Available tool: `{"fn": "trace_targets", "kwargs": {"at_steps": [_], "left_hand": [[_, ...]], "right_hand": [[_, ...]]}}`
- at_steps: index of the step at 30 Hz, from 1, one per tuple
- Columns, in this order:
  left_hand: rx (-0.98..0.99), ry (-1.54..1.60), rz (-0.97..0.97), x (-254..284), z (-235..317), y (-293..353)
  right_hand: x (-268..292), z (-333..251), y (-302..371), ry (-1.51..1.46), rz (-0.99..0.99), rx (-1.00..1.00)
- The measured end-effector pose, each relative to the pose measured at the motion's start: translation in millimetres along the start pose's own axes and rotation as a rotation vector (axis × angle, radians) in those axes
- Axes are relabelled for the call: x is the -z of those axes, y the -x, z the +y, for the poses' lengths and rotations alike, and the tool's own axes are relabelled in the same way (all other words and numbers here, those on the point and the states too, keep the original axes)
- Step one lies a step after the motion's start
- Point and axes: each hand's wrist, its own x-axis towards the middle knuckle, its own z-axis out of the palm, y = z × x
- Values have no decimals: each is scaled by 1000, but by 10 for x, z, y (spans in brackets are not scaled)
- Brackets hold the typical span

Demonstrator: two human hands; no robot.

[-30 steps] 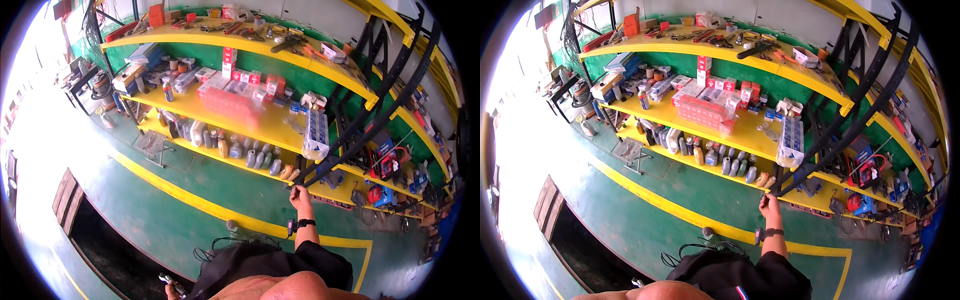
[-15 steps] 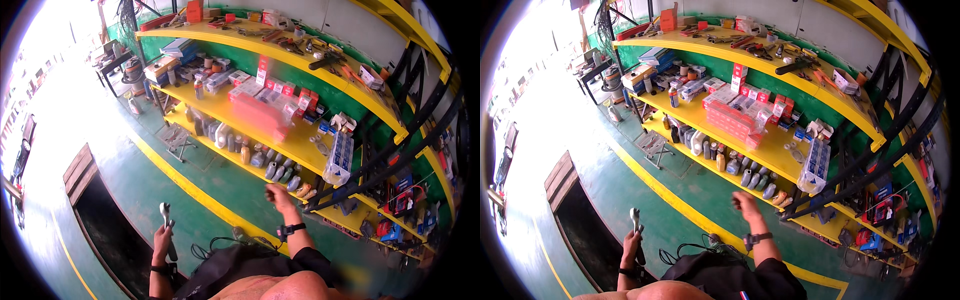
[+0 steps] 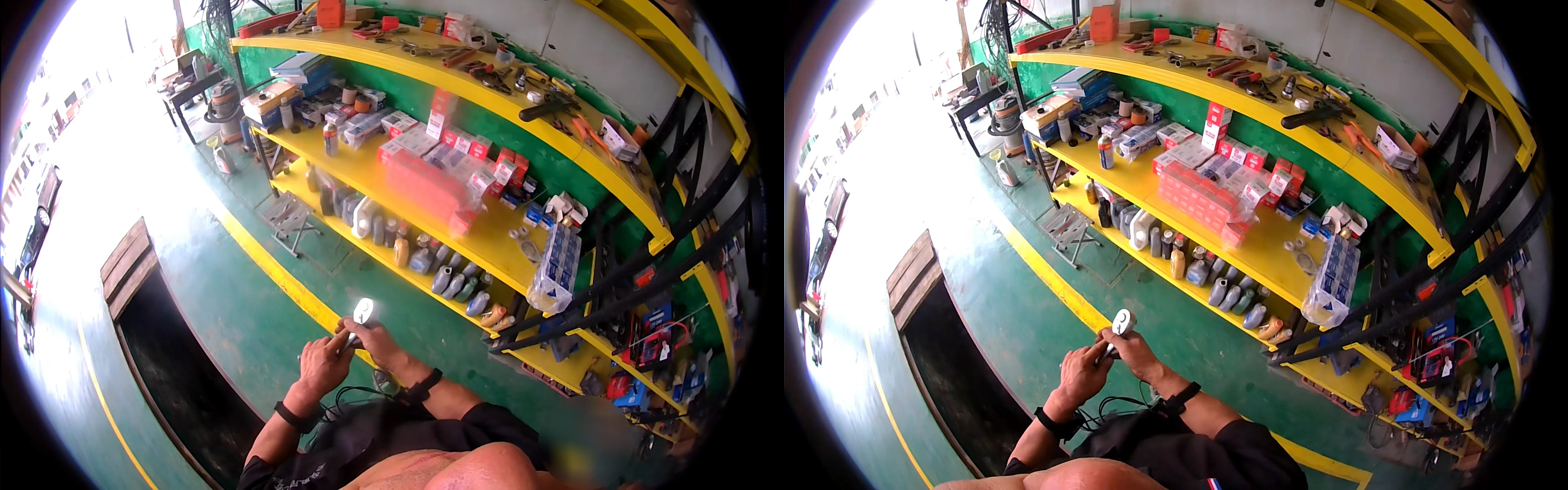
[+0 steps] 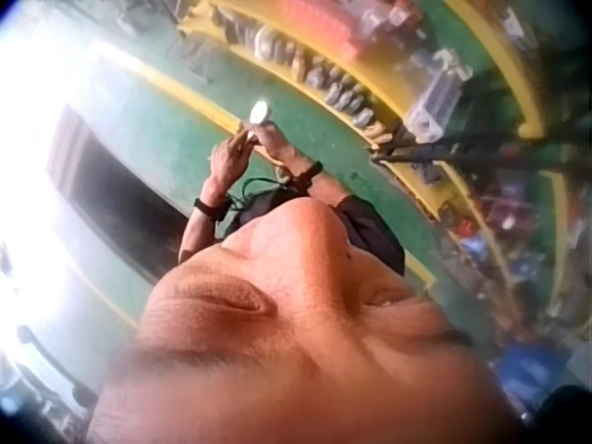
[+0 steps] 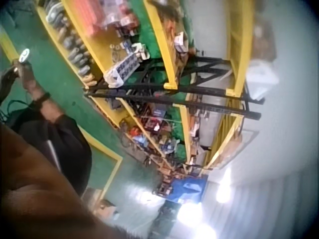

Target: The person uses a ratchet and socket to loosen a bolt on the undercarriage of a car that is elevated on a lift. They then walk across the garage to a shelf and select a replacement part.

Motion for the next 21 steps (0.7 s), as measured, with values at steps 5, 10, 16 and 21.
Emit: {"fn": "trace_targets", "kwargs": {"at_steps": [5, 10, 16, 21], "left_hand": [[15, 104, -78, 90, 107, -38], [247, 387, 120, -1, -257, 114], [557, 539, 385, -214, -1693, 872], [913, 359, 318, -47, -1993, 1661]], "right_hand": [[110, -102, -31, -243, 75, -40], [314, -206, -132, -210, 275, 36], [825, -582, -75, -57, 441, 194], [1176, -712, 178, 266, 466, 92]]}}
